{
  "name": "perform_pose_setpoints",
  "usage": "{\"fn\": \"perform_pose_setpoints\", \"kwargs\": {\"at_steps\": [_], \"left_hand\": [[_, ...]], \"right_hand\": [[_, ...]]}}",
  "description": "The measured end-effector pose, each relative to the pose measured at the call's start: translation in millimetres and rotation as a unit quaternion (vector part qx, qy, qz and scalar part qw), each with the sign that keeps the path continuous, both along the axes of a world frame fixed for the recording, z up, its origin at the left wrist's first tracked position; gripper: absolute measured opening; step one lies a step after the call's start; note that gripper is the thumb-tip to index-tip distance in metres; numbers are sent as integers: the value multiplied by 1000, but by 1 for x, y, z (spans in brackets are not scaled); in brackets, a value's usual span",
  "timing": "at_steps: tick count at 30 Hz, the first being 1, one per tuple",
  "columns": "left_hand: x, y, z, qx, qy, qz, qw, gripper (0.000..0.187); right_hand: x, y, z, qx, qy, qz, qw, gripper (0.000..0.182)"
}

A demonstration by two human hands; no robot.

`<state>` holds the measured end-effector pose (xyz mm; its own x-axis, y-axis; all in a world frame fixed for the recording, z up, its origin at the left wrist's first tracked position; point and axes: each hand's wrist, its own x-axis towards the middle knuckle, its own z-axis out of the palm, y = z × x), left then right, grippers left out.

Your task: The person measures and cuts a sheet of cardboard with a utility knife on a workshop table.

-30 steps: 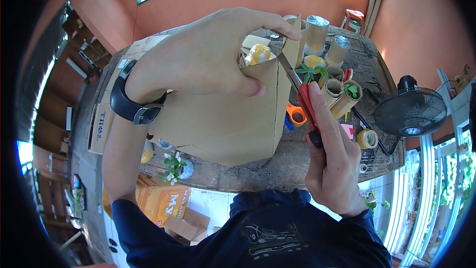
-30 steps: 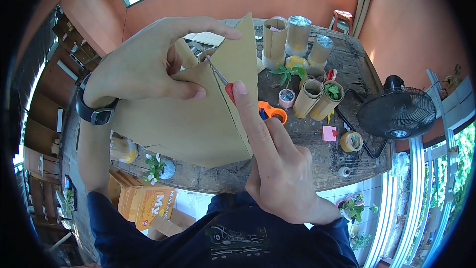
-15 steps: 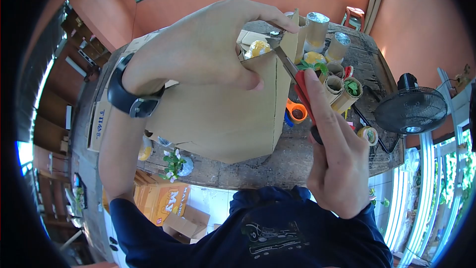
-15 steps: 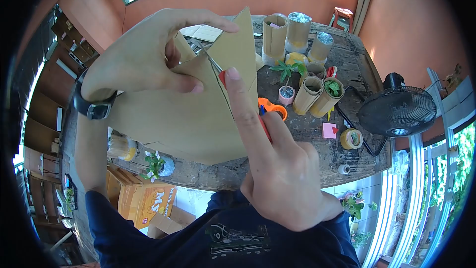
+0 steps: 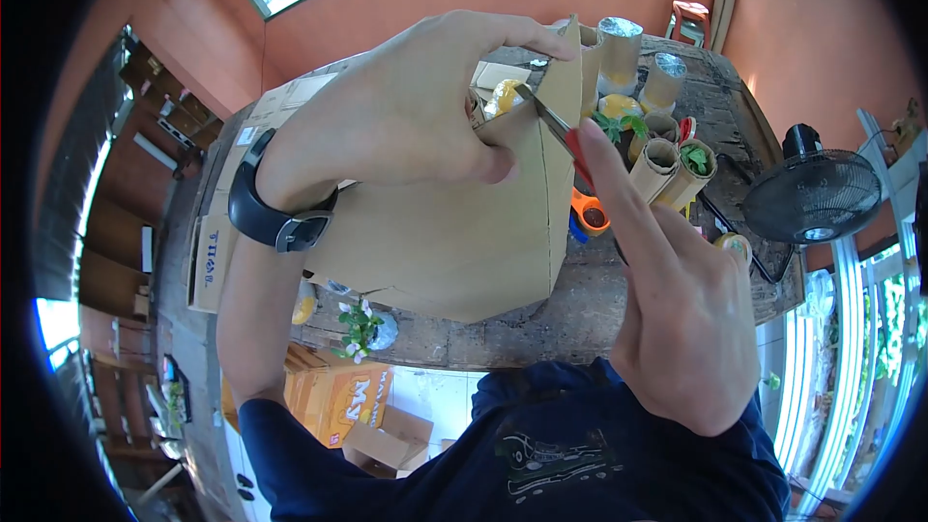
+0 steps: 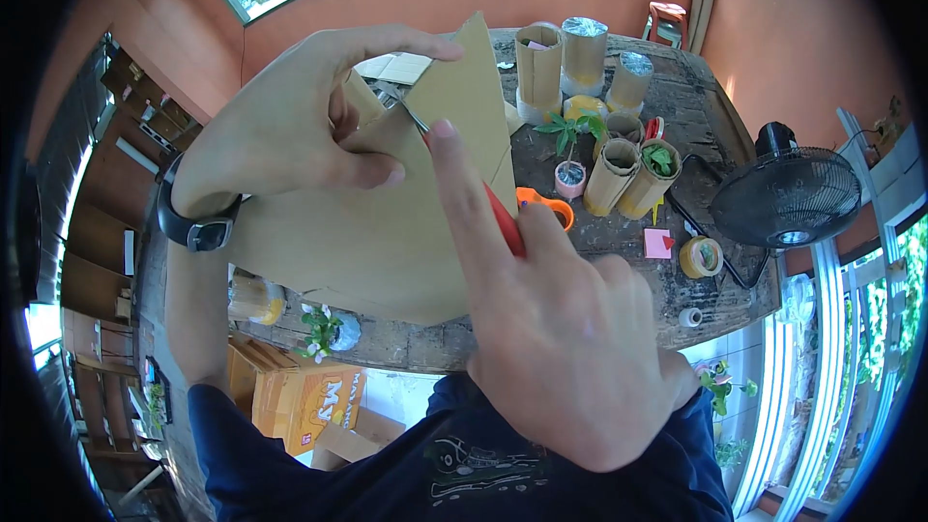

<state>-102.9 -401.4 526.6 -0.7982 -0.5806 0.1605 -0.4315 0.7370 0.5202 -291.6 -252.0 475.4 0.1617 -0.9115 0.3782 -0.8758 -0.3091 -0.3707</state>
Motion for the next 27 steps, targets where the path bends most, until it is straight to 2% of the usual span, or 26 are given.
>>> {"fn": "perform_pose_setpoints", "kwargs": {"at_steps": [9,15,17,19,23,27], "left_hand": [[1,-7,-11,-34,31,-20,999,76],[4,-12,-9,23,31,9,999,77],[-3,2,1,26,-14,51,998,77],[3,-14,-8,51,24,20,998,78],[11,-19,-13,13,41,5,999,78],[5,-11,-9,15,8,28,999,78]], "right_hand": [[-9,-7,3,15,-27,42,999,87],[-14,-8,2,24,-8,53,998,88],[-10,-15,-5,20,-7,55,998,87],[-8,-15,-8,27,3,49,998,85],[-12,-11,-9,38,21,53,998,82],[-15,-20,-14,31,24,70,997,80]]}}
